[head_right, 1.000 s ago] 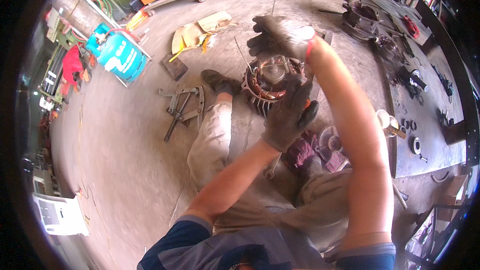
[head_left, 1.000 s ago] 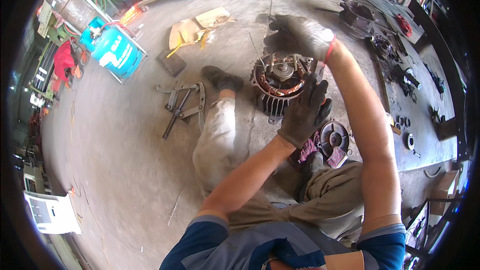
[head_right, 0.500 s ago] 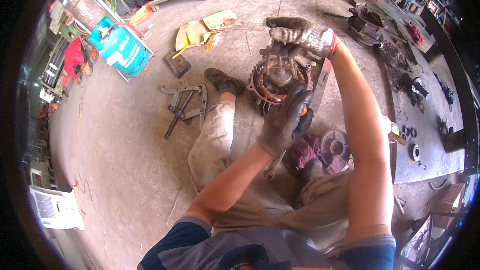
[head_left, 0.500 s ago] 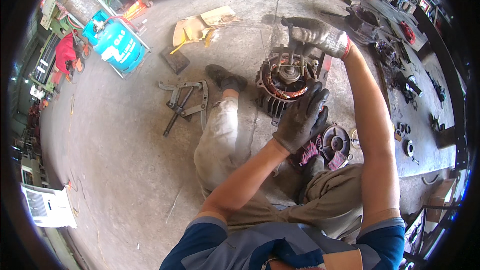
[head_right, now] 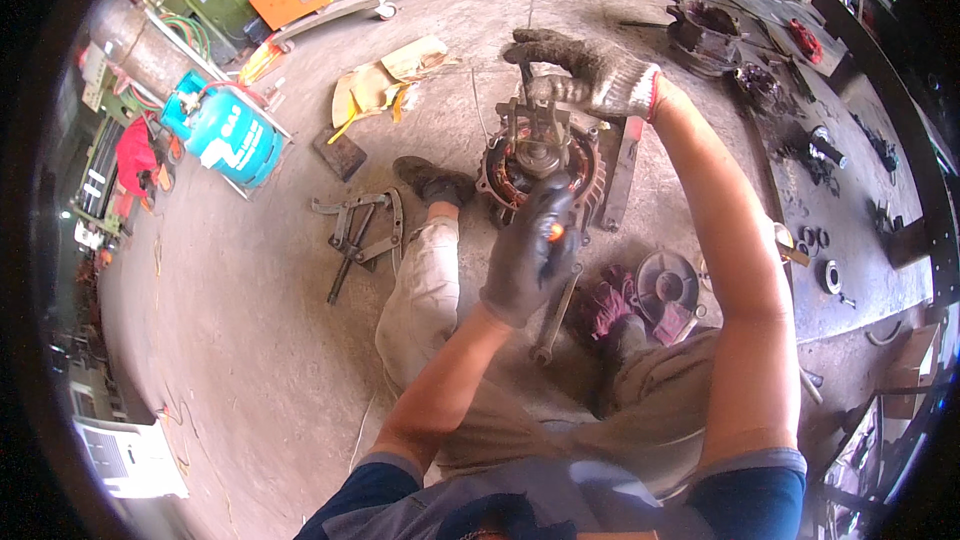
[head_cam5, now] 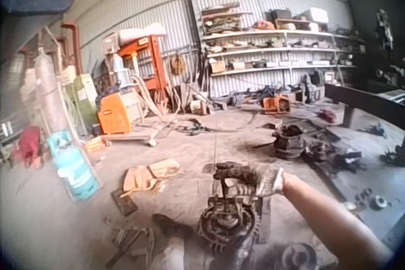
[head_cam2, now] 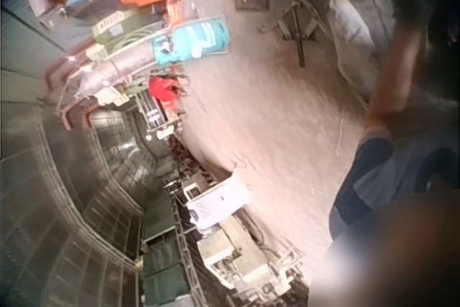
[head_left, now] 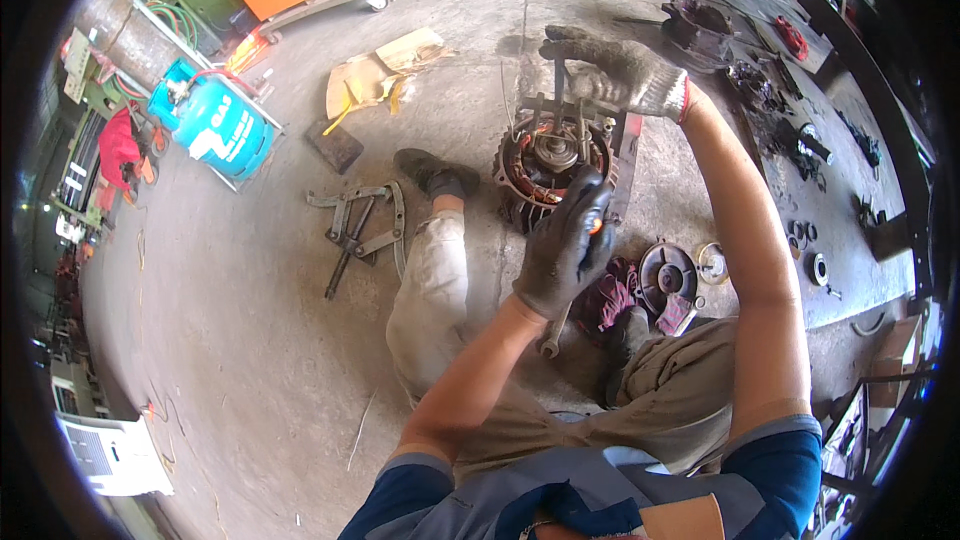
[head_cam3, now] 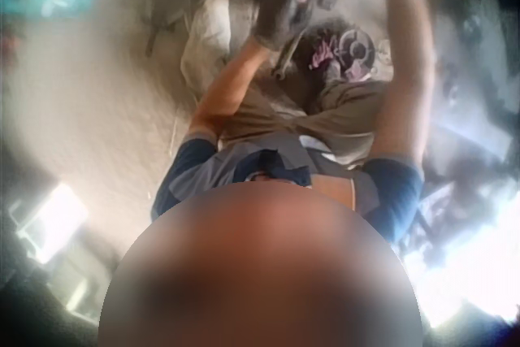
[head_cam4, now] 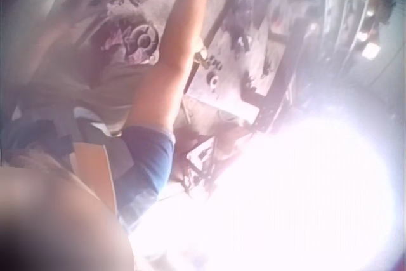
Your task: The person uses a screwdriver and wrench to loosen and remove a bolt from a motor stator. They then lift the stator, remove a bearing, and place the parts on the floor.
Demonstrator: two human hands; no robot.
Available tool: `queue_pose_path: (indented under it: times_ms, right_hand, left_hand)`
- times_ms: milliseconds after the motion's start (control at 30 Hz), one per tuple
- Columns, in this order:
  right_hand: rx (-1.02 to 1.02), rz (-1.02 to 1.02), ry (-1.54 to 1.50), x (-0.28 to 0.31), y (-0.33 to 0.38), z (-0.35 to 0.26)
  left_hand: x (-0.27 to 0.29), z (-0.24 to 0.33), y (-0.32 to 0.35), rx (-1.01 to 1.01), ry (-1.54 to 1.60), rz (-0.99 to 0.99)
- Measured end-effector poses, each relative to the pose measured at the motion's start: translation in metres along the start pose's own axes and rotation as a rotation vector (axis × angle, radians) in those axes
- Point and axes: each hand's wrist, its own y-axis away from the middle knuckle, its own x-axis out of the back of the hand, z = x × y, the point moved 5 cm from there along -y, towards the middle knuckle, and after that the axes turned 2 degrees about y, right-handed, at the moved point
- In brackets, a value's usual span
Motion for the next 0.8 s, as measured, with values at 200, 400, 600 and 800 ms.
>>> queue_pose_path:
  times_ms: [200,400,600,800]
  right_hand:
    - [0.013,0.102,0.464,0.009,0.005,-0.011]
    - [-0.062,0.252,0.626,0.007,-0.01,-0.035]
    - [-0.518,0.153,0.615,-0.009,-0.019,-0.029]
    - [-0.517,-0.222,0.661,-0.014,-0.041,0.037]
  left_hand:
    - [0.02,-0.007,0.007,0.167,0.213,0.082]
    - [0.045,-0.002,0.005,0.26,0.232,0.068]
    - [0.044,0.005,0.005,0.229,0.197,0.01]
    - [0.017,0.02,0.003,0.033,-0.083,0.031]
